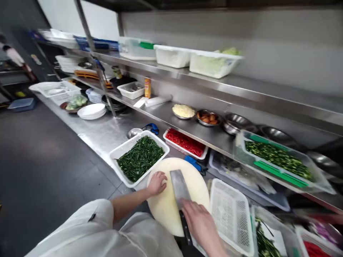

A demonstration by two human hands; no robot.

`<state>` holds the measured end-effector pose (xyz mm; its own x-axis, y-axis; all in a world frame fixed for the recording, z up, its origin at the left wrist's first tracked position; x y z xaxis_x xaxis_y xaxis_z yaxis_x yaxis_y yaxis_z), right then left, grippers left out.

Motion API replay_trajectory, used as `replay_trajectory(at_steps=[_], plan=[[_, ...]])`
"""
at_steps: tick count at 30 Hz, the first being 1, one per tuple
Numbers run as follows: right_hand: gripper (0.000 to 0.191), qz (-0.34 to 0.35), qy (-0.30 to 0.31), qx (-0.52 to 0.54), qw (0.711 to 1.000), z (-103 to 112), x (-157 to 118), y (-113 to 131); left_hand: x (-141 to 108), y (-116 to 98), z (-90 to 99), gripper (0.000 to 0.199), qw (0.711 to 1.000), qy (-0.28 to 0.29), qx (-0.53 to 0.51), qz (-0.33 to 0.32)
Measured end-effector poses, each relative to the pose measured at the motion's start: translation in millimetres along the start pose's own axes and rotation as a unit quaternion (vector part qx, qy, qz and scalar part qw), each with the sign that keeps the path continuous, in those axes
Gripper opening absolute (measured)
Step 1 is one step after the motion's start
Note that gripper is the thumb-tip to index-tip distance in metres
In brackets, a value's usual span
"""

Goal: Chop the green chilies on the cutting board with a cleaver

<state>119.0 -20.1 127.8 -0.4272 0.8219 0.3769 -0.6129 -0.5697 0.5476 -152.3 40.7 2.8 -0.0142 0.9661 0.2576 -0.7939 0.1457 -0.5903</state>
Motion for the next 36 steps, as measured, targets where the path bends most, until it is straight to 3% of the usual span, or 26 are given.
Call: replay_trajectory(at_steps=[2, 3, 6, 10, 12, 14, 17, 21, 24, 27, 29, 33, 36], plan=[[0.034, -0.044, 0.089, -0.016, 0.995, -40, -27, -1, 14, 8, 19.3, 0.025, 0.997, 0.018, -0.05, -0.055], [0.039, -0.082, 0.098, -0.021, 0.992, -56, -45, -7, 23, 17, 33.7, 0.024, 0.995, 0.011, -0.062, -0.076], [0.059, -0.199, 0.031, -0.035, 0.979, -79, -104, -34, 51, 67, 80.9, 0.022, 0.998, -0.013, -0.024, -0.064], [0.075, -0.278, 0.004, -0.092, 0.956, -78, -153, -63, 87, 166, 125.6, 0.033, 0.988, -0.013, 0.1, 0.116], [0.075, -0.304, 0.02, -0.1, 0.947, -77, -158, -70, 104, 203, 134.1, 0.051, 0.971, -0.011, 0.128, 0.2], [0.074, -0.318, 0.029, -0.1, 0.942, -77, -155, -70, 117, 223, 129.3, 0.071, 0.957, 0.01, 0.128, 0.261], [0.073, -0.313, 0.027, -0.107, 0.943, -81, -143, -63, 118, 223, 102.1, 0.088, 0.949, 0.082, 0.125, 0.278], [0.073, -0.302, 0.036, -0.13, 0.944, -84, -131, -52, 81, 191, 59.8, 0.086, 0.967, 0.191, 0.1, 0.138], [0.07, -0.306, 0.057, -0.149, 0.939, -84, -124, -50, 47, 177, 48.2, 0.105, 0.964, 0.232, 0.093, 0.087], [0.058, -0.322, 0.097, -0.145, 0.93, -84, -109, -52, 39, 176, 50.4, 0.122, 0.956, 0.243, 0.12, 0.113], [0.051, -0.337, 0.085, -0.141, 0.927, -80, -94, -52, 46, 177, 52.5, 0.125, 0.95, 0.238, 0.132, 0.154], [0.044, -0.408, 0.033, -0.097, 0.907, -67, -76, -50, 57, 174, 49.1, 0.11, 0.957, 0.206, 0.121, 0.166], [0.047, -0.439, -0.004, -0.015, 0.898, -62, -91, -46, 53, 174, 44.5, 0.098, 0.964, 0.197, 0.112, 0.14]])
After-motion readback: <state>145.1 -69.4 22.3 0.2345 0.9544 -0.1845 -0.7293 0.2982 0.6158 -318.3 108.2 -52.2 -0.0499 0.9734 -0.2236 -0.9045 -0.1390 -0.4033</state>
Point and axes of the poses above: each hand's wrist, its own x-axis towards the middle knuckle, its own z-axis out of the back of the hand, y = z × x, the point moved 5 cm from there along x, towards the middle knuckle, and after that the axes turned 7 degrees about -y, right-handed, at the moved point
